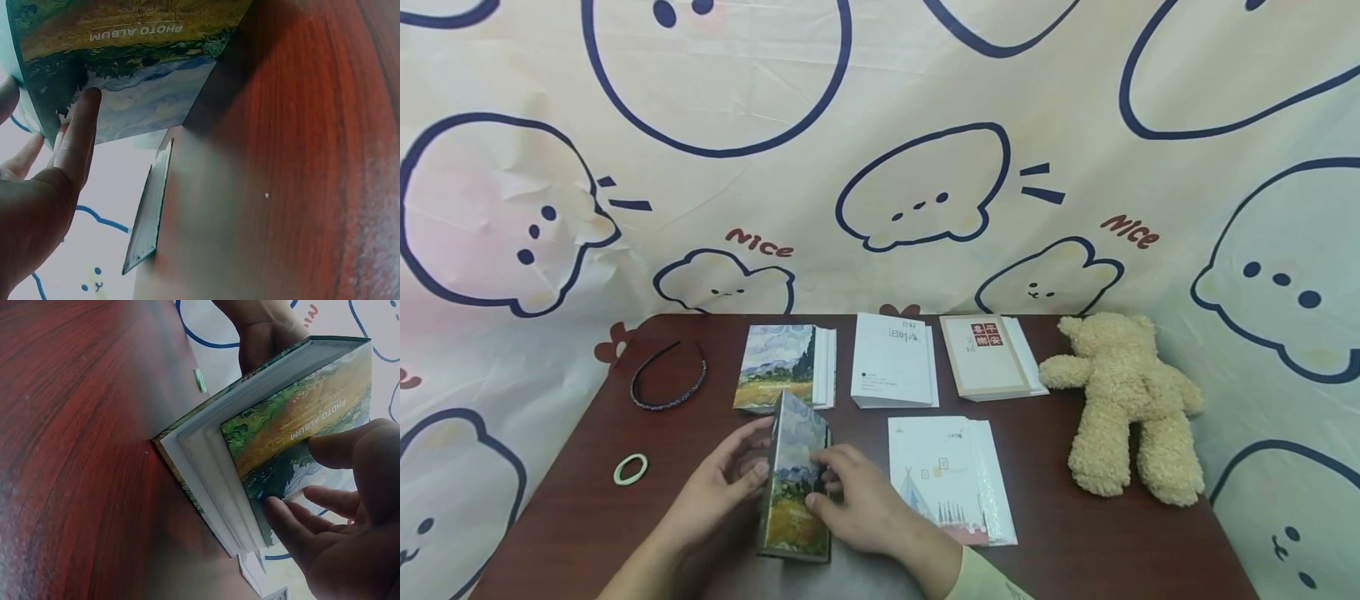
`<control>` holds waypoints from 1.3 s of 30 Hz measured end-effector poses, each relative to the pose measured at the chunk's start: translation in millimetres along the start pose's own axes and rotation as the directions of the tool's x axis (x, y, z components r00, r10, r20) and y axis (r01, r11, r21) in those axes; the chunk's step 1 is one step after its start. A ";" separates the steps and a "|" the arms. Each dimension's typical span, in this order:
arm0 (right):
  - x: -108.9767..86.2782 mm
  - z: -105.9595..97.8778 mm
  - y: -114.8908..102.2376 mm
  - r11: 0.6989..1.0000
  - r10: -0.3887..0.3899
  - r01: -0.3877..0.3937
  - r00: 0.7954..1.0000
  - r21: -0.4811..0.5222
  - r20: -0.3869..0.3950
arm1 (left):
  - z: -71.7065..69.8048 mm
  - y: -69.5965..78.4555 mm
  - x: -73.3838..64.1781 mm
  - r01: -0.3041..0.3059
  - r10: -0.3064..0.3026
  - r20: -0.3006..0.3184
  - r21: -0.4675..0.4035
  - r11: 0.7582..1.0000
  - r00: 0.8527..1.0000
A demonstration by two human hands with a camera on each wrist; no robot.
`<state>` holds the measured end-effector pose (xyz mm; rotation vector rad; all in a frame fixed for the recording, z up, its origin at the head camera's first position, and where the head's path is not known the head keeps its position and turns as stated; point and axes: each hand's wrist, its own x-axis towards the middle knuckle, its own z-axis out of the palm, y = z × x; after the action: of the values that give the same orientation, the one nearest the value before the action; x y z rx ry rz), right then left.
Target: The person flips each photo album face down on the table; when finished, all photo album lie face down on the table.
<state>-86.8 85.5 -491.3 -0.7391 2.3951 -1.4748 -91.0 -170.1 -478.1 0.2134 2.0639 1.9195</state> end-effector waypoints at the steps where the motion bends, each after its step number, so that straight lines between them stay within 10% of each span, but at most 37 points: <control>1: 0.1 -0.1 -0.6 1.000 -0.005 0.005 1.000 0.009 -0.002 | 0.4 0.6 -0.3 0.000 0.000 -0.001 0.000 1.000 1.000; 39: -9.2 -30.9 -37.4 0.971 -0.058 0.078 0.994 0.227 -0.097 | 40.2 23.9 6.4 -0.055 0.078 -0.094 0.218 0.974 0.993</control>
<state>-81.8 100.4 -444.4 -0.7201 2.2273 -1.8112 -86.4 -127.9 -457.4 0.2411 2.3620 1.7752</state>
